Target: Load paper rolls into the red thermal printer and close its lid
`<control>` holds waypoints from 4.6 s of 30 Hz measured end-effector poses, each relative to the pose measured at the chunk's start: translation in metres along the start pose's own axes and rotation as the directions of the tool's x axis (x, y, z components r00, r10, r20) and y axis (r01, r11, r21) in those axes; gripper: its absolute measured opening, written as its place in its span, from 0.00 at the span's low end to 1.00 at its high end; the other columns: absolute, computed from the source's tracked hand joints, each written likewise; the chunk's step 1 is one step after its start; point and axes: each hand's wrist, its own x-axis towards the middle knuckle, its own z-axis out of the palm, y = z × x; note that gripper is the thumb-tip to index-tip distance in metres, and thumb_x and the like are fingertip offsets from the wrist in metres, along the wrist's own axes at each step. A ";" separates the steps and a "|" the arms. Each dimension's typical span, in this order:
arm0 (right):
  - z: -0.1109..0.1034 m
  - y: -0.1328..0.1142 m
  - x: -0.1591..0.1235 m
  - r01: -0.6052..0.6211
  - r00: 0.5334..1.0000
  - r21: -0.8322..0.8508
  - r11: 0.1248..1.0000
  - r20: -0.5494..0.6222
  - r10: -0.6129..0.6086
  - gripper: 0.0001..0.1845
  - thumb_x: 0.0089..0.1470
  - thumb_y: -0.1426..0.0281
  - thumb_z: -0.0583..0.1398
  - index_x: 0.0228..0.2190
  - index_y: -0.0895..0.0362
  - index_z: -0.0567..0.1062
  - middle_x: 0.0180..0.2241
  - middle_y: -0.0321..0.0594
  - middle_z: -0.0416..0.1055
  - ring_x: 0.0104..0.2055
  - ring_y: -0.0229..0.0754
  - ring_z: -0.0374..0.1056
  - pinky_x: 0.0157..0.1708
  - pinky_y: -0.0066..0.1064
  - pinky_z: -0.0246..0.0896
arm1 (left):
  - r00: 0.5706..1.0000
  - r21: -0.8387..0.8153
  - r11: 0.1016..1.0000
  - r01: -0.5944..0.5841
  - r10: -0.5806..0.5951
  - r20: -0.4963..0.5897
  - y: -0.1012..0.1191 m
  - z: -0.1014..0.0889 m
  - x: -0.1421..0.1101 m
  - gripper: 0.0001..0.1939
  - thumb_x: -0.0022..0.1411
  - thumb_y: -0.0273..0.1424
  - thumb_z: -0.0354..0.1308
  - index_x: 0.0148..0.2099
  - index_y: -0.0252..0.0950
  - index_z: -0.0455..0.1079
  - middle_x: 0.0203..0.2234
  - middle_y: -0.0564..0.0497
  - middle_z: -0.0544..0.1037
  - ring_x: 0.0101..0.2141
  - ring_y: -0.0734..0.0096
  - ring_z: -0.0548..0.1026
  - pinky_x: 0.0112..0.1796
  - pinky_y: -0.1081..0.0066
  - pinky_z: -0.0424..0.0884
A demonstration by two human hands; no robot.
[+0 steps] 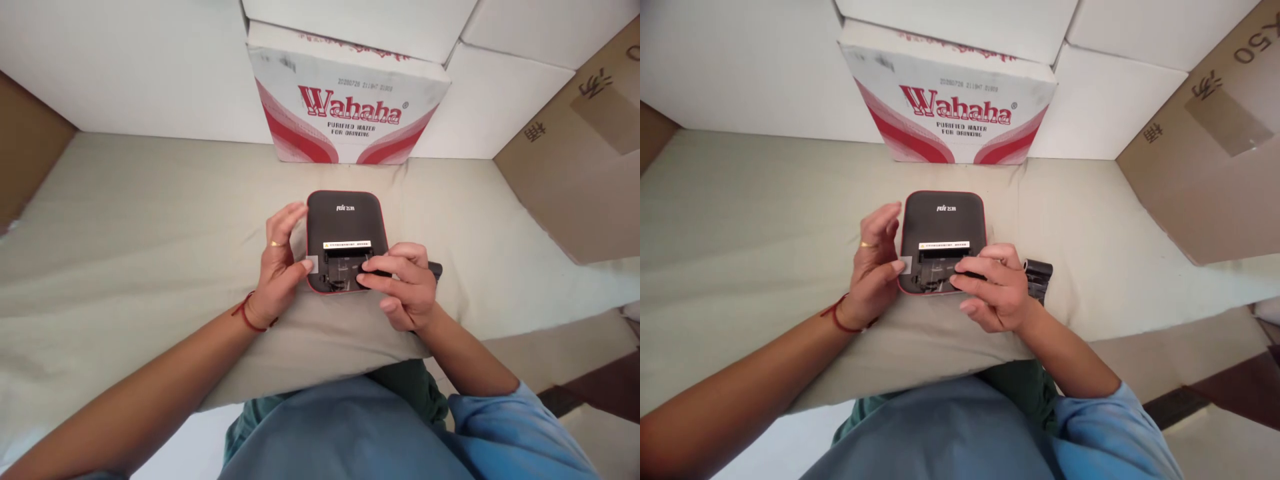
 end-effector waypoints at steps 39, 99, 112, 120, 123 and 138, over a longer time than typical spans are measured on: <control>0.005 -0.028 0.168 -0.030 0.510 -0.699 0.715 0.604 0.612 0.18 0.70 0.72 0.64 0.58 0.59 0.84 0.61 0.60 0.85 0.59 0.66 0.82 0.45 0.43 0.71 | 0.968 -0.335 0.915 0.225 -0.171 0.182 -0.022 0.015 0.011 0.51 0.65 0.39 0.69 0.85 0.54 0.54 0.84 0.47 0.59 0.82 0.38 0.57 0.82 0.34 0.55; -0.111 -0.030 0.095 -0.373 0.803 -0.023 0.928 0.494 0.335 0.18 0.67 0.57 0.72 0.56 0.44 0.91 0.47 0.44 0.85 0.30 0.41 0.69 0.35 0.38 0.75 | 0.960 -0.379 0.889 0.257 -0.191 0.202 -0.022 0.013 0.013 0.49 0.65 0.42 0.70 0.84 0.56 0.57 0.83 0.49 0.61 0.81 0.38 0.61 0.79 0.34 0.64; -0.003 -0.034 0.147 -0.217 0.645 -0.673 0.707 0.444 0.622 0.23 0.71 0.69 0.61 0.62 0.50 0.85 0.54 0.50 0.89 0.53 0.61 0.84 0.45 0.44 0.70 | 0.974 -0.330 0.922 0.204 -0.159 0.160 -0.022 0.016 0.013 0.49 0.64 0.39 0.70 0.83 0.54 0.58 0.82 0.47 0.64 0.83 0.36 0.57 0.82 0.33 0.59; 0.010 -0.018 0.152 -0.195 0.624 -0.687 0.700 0.464 0.628 0.20 0.70 0.69 0.63 0.59 0.51 0.87 0.50 0.52 0.90 0.51 0.62 0.85 0.42 0.43 0.70 | 0.966 -0.358 0.904 0.232 -0.172 0.193 -0.019 0.013 0.013 0.50 0.64 0.38 0.70 0.84 0.52 0.57 0.82 0.46 0.63 0.82 0.36 0.58 0.82 0.33 0.57; -0.001 -0.016 0.136 -0.321 0.725 -0.480 0.816 0.430 0.538 0.15 0.72 0.68 0.65 0.54 0.51 0.89 0.47 0.47 0.90 0.48 0.57 0.85 0.46 0.44 0.75 | 0.976 -0.313 0.932 0.183 -0.135 0.169 -0.022 0.013 0.013 0.49 0.66 0.39 0.69 0.84 0.53 0.56 0.82 0.47 0.63 0.82 0.38 0.58 0.82 0.35 0.59; -0.035 -0.020 0.018 0.090 0.984 -0.035 0.995 0.157 -0.084 0.17 0.76 0.72 0.66 0.60 0.47 0.85 0.60 0.44 0.89 0.67 0.53 0.82 0.70 0.55 0.76 | 0.924 0.370 0.856 -0.362 0.382 0.023 0.028 0.011 -0.010 0.31 0.81 0.44 0.56 0.81 0.46 0.63 0.71 0.40 0.77 0.77 0.46 0.70 0.78 0.37 0.66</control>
